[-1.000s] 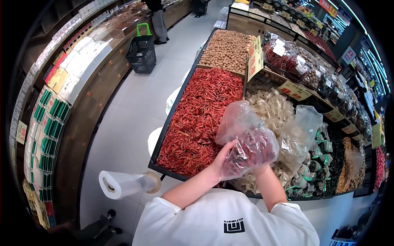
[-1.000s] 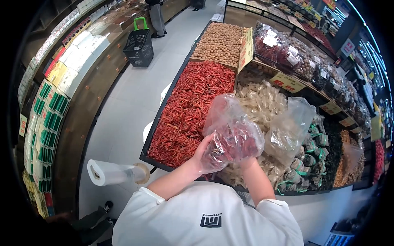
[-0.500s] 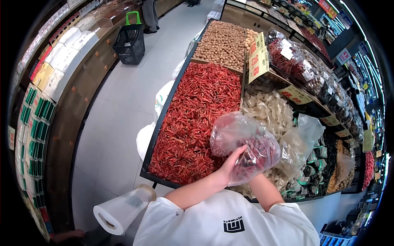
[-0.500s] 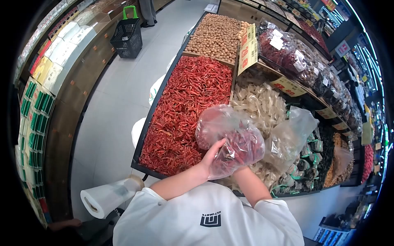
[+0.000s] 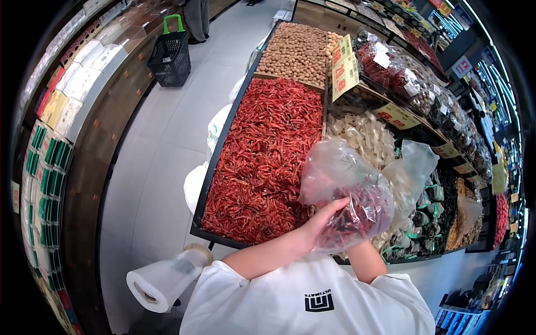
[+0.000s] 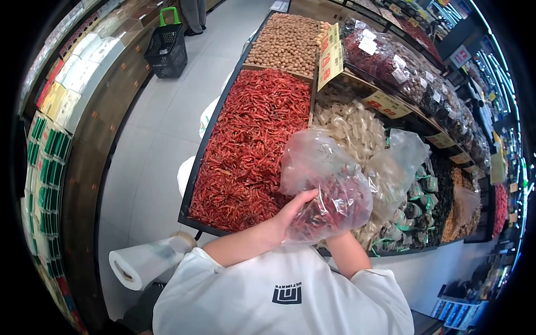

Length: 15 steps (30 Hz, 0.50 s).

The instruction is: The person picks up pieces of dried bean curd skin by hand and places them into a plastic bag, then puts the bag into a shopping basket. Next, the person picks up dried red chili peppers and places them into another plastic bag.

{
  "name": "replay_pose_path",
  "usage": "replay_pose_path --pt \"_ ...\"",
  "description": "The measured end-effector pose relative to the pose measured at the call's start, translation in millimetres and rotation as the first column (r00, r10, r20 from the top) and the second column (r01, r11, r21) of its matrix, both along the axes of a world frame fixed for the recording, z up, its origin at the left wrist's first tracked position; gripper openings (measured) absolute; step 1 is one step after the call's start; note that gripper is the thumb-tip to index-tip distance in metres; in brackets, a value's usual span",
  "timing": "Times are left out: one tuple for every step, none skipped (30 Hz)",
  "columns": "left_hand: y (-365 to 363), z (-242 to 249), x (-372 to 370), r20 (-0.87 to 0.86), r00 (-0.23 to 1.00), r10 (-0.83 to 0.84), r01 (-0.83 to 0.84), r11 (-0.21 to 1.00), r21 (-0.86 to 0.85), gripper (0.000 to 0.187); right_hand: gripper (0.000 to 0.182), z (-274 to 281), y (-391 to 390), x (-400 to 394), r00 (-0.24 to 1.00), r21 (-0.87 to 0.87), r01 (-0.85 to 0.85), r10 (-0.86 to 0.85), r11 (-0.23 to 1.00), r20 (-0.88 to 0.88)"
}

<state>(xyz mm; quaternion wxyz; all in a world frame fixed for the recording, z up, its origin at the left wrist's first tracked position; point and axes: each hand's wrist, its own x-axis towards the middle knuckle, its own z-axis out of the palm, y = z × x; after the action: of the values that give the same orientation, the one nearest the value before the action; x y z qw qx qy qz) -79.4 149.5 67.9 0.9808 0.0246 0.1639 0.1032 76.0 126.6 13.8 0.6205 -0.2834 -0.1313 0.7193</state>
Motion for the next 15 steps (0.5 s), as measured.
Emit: replay_pose_path --pt "-1 1 -1 -0.038 0.998 -0.041 0.044 0.996 0.08 0.061 0.063 1 1 -2 1.0 0.006 -0.002 0.002 1.0 -0.005" --pt "-5 1 -1 -0.039 0.998 -0.043 0.046 0.995 0.083 0.061 0.063 3 2 -3 1.0 0.016 -0.004 0.004 1.0 -0.009" --pt "-9 0 1 -0.094 0.995 -0.044 0.054 0.992 0.112 0.067 0.064 6 3 -5 1.0 0.023 -0.005 0.005 1.0 -0.016" --pt "-13 0 1 -0.148 0.988 -0.044 0.065 0.988 0.14 0.073 0.064 8 5 -6 1.0 0.037 -0.007 0.008 0.999 -0.025" --pt "-14 6 -3 -0.116 0.992 -0.051 0.069 0.985 0.159 0.082 0.064 10 6 -8 0.999 0.046 -0.008 0.009 0.999 -0.034" --pt "-15 -1 -2 -0.118 0.991 -0.058 0.076 0.984 0.162 0.082 0.065 12 7 -9 0.999 0.056 -0.006 0.008 0.998 -0.039" --pt "-15 -15 0 -0.094 0.991 -0.091 0.098 0.992 0.075 0.062 0.065 14 7 -10 0.999 0.065 -0.003 0.006 0.998 -0.047" --pt "-13 -27 2 -0.067 0.99 -0.121 0.121 0.993 -0.01 0.045 0.066 16 8 -11 0.999 0.074 -0.002 0.006 0.997 -0.053" --pt "-10 -31 3 -0.069 0.99 -0.126 0.126 0.992 -0.002 0.045 0.066 19 10 -11 0.998 0.086 0.001 0.004 0.996 -0.058" --pt "-4 -34 4 0.03 0.995 -0.097 0.098 0.995 -0.033 0.042 0.067 23 11 -12 0.998 0.098 0.001 0.005 0.995 -0.063" --pt "2 -36 6 0.128 0.99 -0.065 0.073 0.995 -0.064 0.039 0.067 25 13 -12 0.997 0.107 0.004 0.004 0.994 -0.074" --pt "11 15 -4 0.158 0.987 -0.033 0.038 0.999 -0.028 0.037 0.067 32 16 -14 0.997 0.118 0.01 -0.001 0.993 -0.075" --pt "20 18 -6 0.128 0.992 -0.02 0.019 1.0 0.007 0.037 0.068 41 20 -15 0.999 0.144 0.015 -0.008 0.989 -0.05" --pt "30 20 -6 0.1 0.995 -0.004 0.0 0.999 0.046 0.037 0.068 51 25 -16 1.0 0.174 0.018 -0.014 0.985 -0.024" --pt "41 22 -7 0.091 0.996 0.018 -0.026 0.997 0.079 0.036 0.069 58 31 -15 1.0 0.204 0.019 -0.02 0.979 0.003"
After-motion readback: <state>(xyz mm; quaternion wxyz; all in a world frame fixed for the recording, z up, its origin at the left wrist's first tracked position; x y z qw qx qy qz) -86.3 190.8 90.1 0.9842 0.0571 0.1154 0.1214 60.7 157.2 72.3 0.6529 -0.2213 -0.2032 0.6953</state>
